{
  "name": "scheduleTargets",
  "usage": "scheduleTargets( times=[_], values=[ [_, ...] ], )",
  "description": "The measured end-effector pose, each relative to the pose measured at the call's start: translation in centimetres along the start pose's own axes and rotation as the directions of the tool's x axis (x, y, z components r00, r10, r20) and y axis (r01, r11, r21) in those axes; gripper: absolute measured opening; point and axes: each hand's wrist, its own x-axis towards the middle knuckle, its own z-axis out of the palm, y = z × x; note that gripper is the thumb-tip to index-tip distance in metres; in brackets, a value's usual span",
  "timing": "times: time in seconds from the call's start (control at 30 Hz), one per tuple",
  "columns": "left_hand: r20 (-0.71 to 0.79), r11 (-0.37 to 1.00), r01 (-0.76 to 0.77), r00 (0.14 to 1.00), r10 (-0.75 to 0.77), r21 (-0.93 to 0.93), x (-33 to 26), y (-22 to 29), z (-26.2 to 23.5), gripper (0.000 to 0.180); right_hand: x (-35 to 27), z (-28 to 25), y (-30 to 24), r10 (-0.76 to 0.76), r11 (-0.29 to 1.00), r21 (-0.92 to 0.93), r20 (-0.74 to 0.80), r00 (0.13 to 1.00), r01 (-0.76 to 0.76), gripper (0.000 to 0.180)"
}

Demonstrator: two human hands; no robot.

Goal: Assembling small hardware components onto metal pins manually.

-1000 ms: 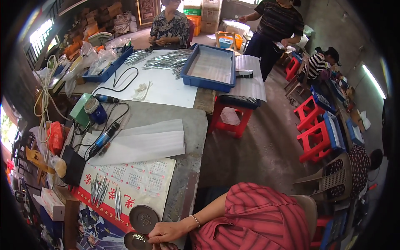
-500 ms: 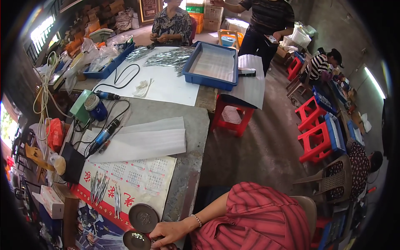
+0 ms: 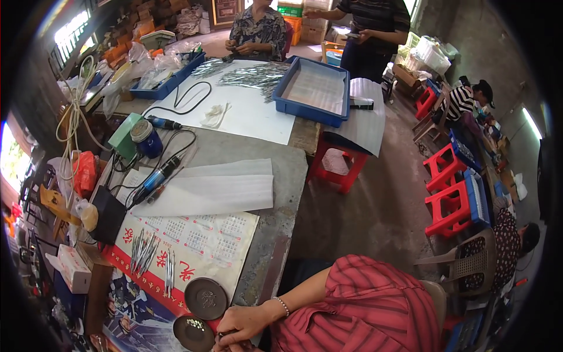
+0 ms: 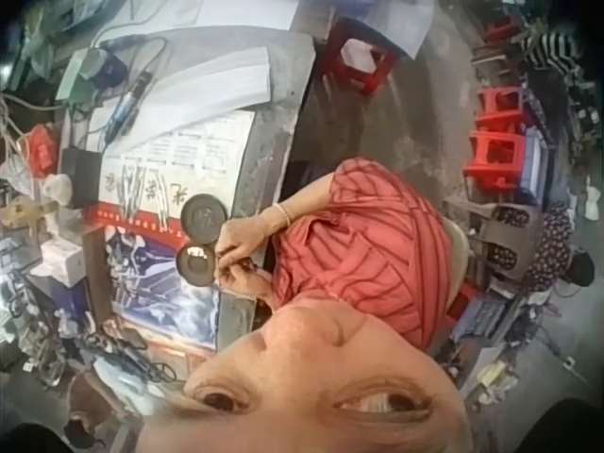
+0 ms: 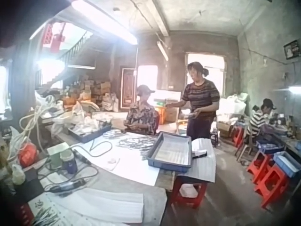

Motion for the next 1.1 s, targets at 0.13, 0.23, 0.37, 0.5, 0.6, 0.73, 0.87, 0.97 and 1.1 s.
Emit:
scheduleTargets(
  times=[0.13, 0.23, 0.37, 0.5, 0.6, 0.73, 0.87, 0.97, 1.1],
  values=[
    [0.032, 0.988, 0.133, 0.991, -0.131, -0.077, -0.7, 2.2, 1.5, 0.005, 0.0, 0.3, 1.4, 0.184, 0.921, 0.346, 0.011, 0.983, -0.177, 0.052],
    [-0.048, 0.983, 0.161, 0.985, -0.166, -0.087, -0.8, 2.0, 1.0, 0.005, 0.3, -0.7, 0.2, 0.088, 0.982, 0.159, 0.063, 0.994, -0.097, 0.040],
    [0.014, 0.981, 0.161, 0.987, -0.161, -0.111, -0.5, 0.9, -0.1, 0.019, 0.1, -0.2, 1.1, 0.158, 0.976, 0.140, 0.067, 0.985, -0.166, 0.039],
    [0.014, 0.974, 0.176, 0.984, -0.176, -0.145, -0.7, 1.1, -0.3, 0.021, 0.1, -1.5, 0.9, 0.279, 0.943, 0.179, 0.027, 0.960, -0.280, 0.049],
    [0.007, 0.971, 0.181, 0.983, -0.182, -0.158, -0.7, 1.2, -0.3, 0.022, 0.1, -1.3, 0.7, 0.280, 0.946, 0.153, 0.057, 0.958, -0.286, 0.047],
    [0.042, 0.964, 0.195, 0.981, -0.191, -0.181, -0.6, 1.3, -0.3, 0.022, -0.3, -0.6, 1.1, 0.259, 0.950, 0.172, 0.040, 0.965, -0.262, 0.045],
    [0.068, 0.960, 0.202, 0.979, -0.192, -0.196, -0.6, 1.3, -0.4, 0.023, -0.3, -0.5, 1.1, 0.277, 0.945, 0.160, 0.063, 0.959, -0.284, 0.044],
    [0.052, 0.956, 0.210, 0.978, -0.204, -0.204, -0.7, 1.7, 0.0, 0.023, -0.2, -0.6, 1.1, 0.271, 0.947, 0.164, 0.060, 0.961, -0.278, 0.043],
    [0.018, 0.965, 0.211, 0.977, -0.211, -0.158, -0.4, 0.7, -0.4, 0.023, -0.3, -0.8, 0.9, 0.266, 0.940, 0.194, 0.095, 0.959, -0.280, 0.042]
  ],
)
